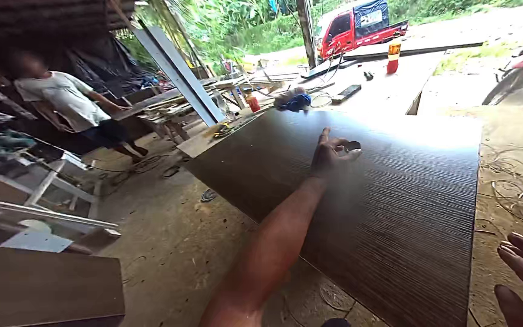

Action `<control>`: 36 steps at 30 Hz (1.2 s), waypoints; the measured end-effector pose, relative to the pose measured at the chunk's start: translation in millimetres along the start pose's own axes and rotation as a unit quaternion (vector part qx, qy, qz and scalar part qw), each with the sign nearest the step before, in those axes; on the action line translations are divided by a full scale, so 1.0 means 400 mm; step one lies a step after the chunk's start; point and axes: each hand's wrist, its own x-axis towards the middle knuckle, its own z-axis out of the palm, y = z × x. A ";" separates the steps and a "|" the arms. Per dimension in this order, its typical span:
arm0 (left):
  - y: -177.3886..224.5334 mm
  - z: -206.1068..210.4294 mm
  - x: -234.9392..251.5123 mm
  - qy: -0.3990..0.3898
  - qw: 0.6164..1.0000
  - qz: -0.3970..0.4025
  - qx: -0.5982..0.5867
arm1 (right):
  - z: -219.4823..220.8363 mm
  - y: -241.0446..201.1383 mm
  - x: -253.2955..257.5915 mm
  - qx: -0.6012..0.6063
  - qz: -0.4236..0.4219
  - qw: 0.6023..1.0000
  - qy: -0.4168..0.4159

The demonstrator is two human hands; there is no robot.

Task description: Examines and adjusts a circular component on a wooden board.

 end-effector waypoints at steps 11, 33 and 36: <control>0.012 -0.010 -0.006 -0.111 0.989 0.022 0.101 | 0.006 0.047 0.016 -0.001 0.060 0.998 0.002; 0.025 -0.017 -0.005 -0.116 0.986 0.004 0.120 | 0.015 -0.017 0.005 0.022 0.014 1.000 -0.004; 0.023 -0.016 -0.006 -0.119 0.985 0.004 0.127 | 0.013 -0.034 -0.015 0.031 0.000 1.000 -0.006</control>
